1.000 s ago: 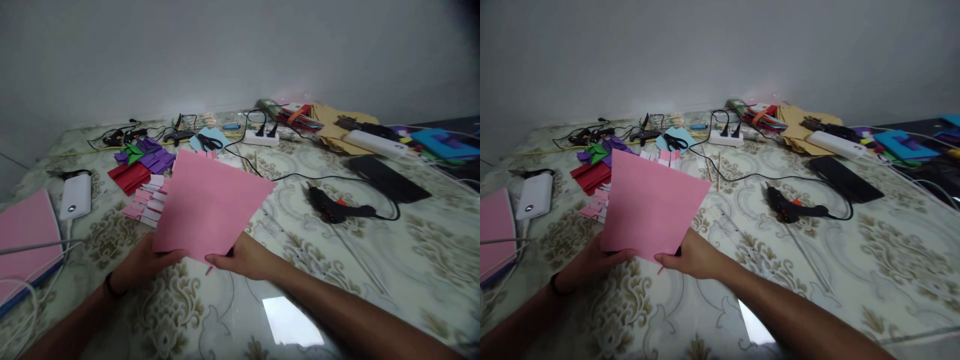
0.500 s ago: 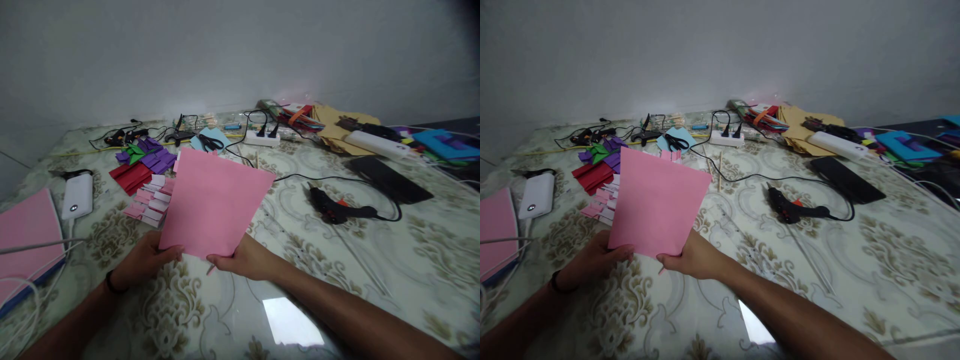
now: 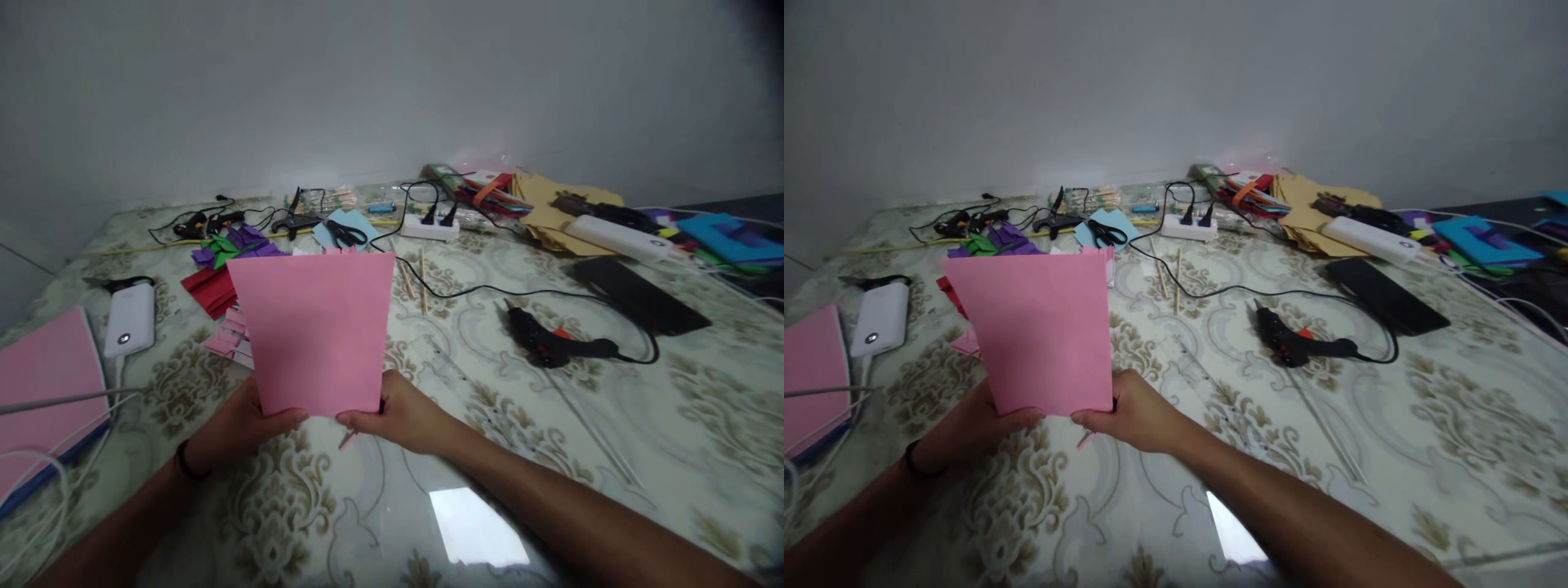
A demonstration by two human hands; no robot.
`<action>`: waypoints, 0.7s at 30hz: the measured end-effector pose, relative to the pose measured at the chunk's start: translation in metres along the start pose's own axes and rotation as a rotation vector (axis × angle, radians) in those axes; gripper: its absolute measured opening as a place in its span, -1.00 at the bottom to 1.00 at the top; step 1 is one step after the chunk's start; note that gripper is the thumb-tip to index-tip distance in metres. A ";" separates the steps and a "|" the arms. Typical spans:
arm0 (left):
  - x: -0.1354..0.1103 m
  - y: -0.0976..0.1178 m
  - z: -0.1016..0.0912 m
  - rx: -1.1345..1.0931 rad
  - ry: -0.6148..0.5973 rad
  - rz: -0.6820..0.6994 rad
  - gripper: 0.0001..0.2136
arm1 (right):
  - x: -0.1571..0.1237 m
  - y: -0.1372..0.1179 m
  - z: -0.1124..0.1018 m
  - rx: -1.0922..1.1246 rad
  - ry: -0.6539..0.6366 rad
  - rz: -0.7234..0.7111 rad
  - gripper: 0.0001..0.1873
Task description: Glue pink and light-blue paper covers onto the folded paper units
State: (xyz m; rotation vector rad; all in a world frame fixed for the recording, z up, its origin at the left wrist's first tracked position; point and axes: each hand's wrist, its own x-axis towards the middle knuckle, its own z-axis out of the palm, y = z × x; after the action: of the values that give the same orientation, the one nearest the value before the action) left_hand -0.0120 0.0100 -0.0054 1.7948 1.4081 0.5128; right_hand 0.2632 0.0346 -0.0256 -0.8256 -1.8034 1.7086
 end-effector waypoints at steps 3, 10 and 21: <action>-0.002 -0.001 0.003 -0.005 0.015 -0.018 -0.74 | 0.000 0.001 0.002 0.058 0.019 0.017 -0.54; -0.008 0.018 0.017 -0.016 0.121 -0.125 -0.62 | -0.002 -0.003 0.010 0.082 0.198 0.029 -0.50; -0.013 0.021 0.021 -0.042 -0.008 -0.096 -0.69 | -0.008 0.004 0.028 0.116 0.143 0.086 -0.55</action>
State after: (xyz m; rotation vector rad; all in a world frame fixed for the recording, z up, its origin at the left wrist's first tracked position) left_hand 0.0123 -0.0109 0.0000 1.6851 1.4602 0.4811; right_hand 0.2486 0.0102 -0.0311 -0.9616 -1.5794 1.7426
